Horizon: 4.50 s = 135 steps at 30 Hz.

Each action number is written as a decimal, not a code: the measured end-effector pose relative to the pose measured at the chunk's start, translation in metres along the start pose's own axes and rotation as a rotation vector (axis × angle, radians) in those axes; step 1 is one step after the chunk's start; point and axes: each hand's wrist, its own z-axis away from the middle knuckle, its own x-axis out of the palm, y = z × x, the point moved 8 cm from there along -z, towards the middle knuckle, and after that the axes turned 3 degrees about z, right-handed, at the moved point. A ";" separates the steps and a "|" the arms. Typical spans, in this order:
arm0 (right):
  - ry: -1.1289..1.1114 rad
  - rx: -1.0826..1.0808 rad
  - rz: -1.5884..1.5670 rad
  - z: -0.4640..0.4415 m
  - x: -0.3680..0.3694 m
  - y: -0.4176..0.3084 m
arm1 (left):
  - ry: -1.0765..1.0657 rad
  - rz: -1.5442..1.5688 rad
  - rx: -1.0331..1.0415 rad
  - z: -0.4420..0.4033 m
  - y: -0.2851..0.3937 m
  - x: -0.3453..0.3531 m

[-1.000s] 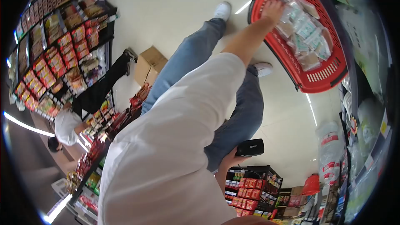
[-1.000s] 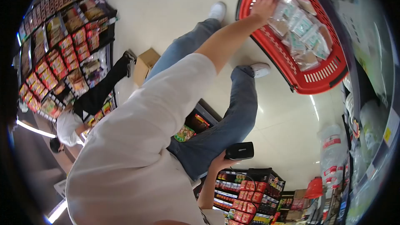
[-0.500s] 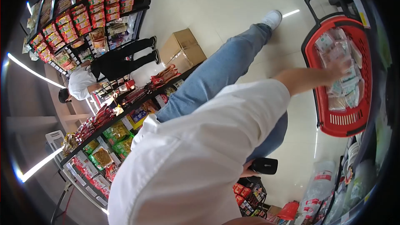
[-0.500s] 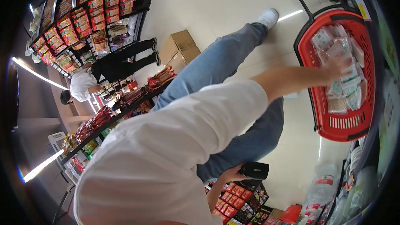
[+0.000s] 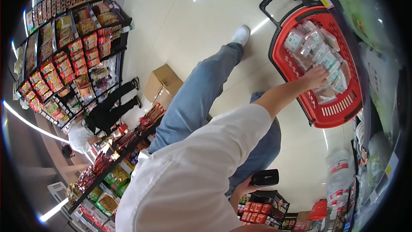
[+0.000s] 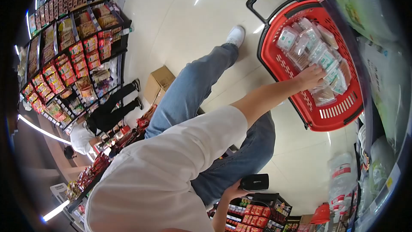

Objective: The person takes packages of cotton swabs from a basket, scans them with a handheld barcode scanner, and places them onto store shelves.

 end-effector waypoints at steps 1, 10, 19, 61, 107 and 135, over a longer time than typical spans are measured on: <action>-0.027 0.061 -0.013 0.000 0.004 0.001 | 0.038 0.022 -0.075 0.001 -0.002 -0.007; 0.018 0.024 0.022 0.006 0.000 0.009 | -0.296 0.060 -0.056 -0.002 0.022 0.014; -0.083 -0.015 -0.040 0.018 -0.011 -0.029 | -0.465 0.177 -0.030 -0.003 0.031 -0.086; -1.023 -0.946 0.745 0.181 0.190 -0.580 | 1.006 1.454 -1.262 0.336 -0.357 -0.850; -1.157 -0.933 0.684 0.158 0.227 -0.715 | 1.827 2.045 -0.428 0.273 -0.338 -0.939; -0.838 -0.796 -0.106 0.193 0.013 -0.592 | 1.089 2.217 -0.403 0.208 -0.301 -0.992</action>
